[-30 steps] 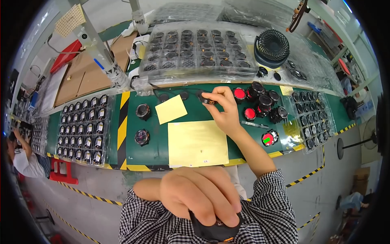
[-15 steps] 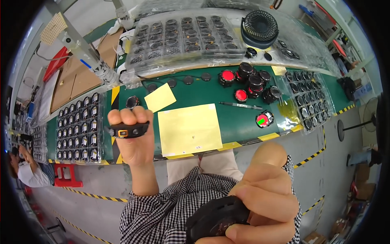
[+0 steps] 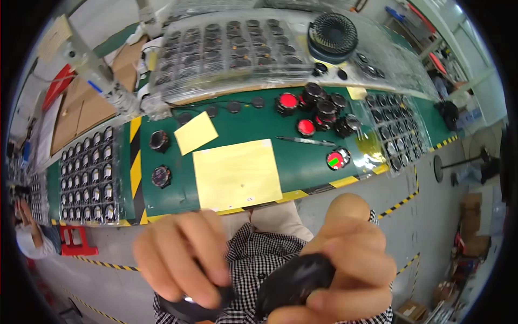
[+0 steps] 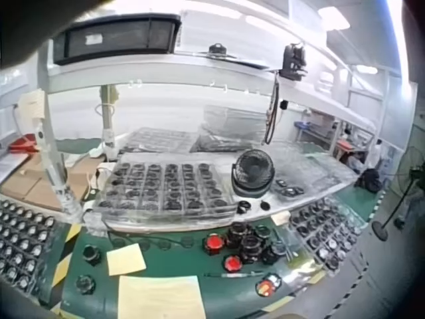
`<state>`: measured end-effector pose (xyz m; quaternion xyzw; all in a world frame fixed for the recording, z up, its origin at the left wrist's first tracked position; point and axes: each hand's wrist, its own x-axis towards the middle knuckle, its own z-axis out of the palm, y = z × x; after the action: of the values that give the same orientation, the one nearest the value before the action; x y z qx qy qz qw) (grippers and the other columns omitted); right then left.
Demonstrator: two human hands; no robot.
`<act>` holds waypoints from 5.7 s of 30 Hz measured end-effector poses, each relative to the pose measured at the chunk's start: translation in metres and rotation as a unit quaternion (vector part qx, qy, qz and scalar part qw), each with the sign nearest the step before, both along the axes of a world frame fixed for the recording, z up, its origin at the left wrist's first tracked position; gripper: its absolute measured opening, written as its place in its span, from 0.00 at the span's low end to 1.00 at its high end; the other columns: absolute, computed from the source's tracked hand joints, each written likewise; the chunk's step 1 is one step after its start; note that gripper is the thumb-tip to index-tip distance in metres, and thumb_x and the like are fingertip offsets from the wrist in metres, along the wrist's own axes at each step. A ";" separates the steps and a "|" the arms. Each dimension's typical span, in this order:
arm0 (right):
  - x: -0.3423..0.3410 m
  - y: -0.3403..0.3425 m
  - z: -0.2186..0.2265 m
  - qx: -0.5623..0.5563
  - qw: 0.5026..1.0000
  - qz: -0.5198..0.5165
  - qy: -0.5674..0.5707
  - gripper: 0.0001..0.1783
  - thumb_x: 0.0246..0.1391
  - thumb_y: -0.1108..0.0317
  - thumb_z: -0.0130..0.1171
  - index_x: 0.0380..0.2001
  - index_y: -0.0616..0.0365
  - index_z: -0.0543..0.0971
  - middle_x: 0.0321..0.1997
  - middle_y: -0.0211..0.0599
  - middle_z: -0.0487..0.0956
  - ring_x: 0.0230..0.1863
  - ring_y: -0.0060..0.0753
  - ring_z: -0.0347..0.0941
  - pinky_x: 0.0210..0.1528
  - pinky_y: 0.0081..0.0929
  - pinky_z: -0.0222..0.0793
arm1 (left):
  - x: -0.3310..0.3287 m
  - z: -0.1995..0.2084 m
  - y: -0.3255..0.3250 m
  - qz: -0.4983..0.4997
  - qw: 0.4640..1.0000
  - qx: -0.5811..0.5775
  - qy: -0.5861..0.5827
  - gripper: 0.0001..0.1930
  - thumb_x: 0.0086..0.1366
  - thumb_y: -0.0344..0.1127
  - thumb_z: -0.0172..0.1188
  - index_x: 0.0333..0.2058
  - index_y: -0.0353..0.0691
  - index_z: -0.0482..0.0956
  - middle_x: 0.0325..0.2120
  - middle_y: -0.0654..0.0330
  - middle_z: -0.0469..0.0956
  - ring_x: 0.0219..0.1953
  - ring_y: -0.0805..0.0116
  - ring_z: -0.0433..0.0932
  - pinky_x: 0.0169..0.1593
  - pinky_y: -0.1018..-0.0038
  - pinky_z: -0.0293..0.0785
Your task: The person sorts circular electronic components by hand at a workbench, placing them into plastic trays.
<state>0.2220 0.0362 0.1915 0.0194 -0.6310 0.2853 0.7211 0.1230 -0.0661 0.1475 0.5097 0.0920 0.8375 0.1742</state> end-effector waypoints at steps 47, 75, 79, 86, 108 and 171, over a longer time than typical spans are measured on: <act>-0.125 0.143 -0.179 -0.628 0.442 0.597 -0.232 0.20 0.64 0.49 0.43 0.45 0.51 0.73 0.36 0.37 0.76 0.10 0.21 0.55 0.12 0.19 0.48 | -0.123 -0.140 0.069 -0.064 0.814 -0.414 -0.401 0.13 0.68 0.40 0.44 0.45 0.40 0.70 0.36 0.57 0.72 0.15 0.75 0.59 0.17 0.81 0.51; -0.118 0.126 -0.165 -0.438 0.629 0.544 -0.343 0.24 0.60 0.74 0.36 0.60 0.57 0.63 0.53 0.46 0.74 0.31 0.34 0.75 0.31 0.26 0.72 | -0.106 -0.131 0.076 0.145 0.849 -0.466 -0.203 0.17 0.65 0.30 0.42 0.52 0.41 0.67 0.39 0.58 0.72 0.23 0.73 0.68 0.26 0.79 0.62; -0.118 0.125 -0.165 -0.434 0.629 0.542 -0.349 0.25 0.59 0.75 0.37 0.61 0.56 0.62 0.54 0.44 0.74 0.32 0.33 0.75 0.31 0.26 0.72 | -0.106 -0.131 0.076 0.153 0.852 -0.464 -0.188 0.17 0.64 0.27 0.42 0.52 0.41 0.66 0.40 0.59 0.72 0.22 0.75 0.68 0.25 0.80 0.62; -0.119 0.128 -0.164 -0.463 0.599 0.572 -0.317 0.25 0.68 0.55 0.32 0.61 0.54 0.62 0.57 0.46 0.72 0.34 0.33 0.74 0.30 0.23 0.68 | -0.104 -0.134 0.080 0.271 0.835 -0.468 -0.104 0.16 0.60 0.24 0.58 0.47 0.39 0.67 0.31 0.66 0.71 0.28 0.81 0.70 0.31 0.83 0.67; -0.125 0.126 -0.167 -0.524 0.485 0.648 -0.266 0.26 0.67 0.61 0.41 0.65 0.54 0.56 0.65 0.48 0.63 0.56 0.38 0.69 0.61 0.34 0.63 | -0.110 -0.133 0.079 0.244 0.820 -0.492 -0.160 0.25 0.59 0.21 0.57 0.53 0.39 0.59 0.32 0.59 0.70 0.18 0.77 0.70 0.20 0.79 0.66; -0.119 0.132 -0.163 -0.368 0.722 0.426 -0.402 0.08 0.65 0.68 0.47 0.46 0.56 0.70 0.24 0.21 0.69 0.21 0.09 0.59 0.23 0.14 0.53 | -0.107 -0.121 0.074 0.111 0.884 -0.454 -0.021 0.29 0.54 0.16 0.63 0.49 0.44 0.59 0.54 0.49 0.68 0.38 0.63 0.81 0.35 0.76 0.80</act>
<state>0.1027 0.1682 0.0285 -0.0975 -0.6327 0.7529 0.1527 0.0161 0.0080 0.0264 0.3439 0.5146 0.7282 0.2944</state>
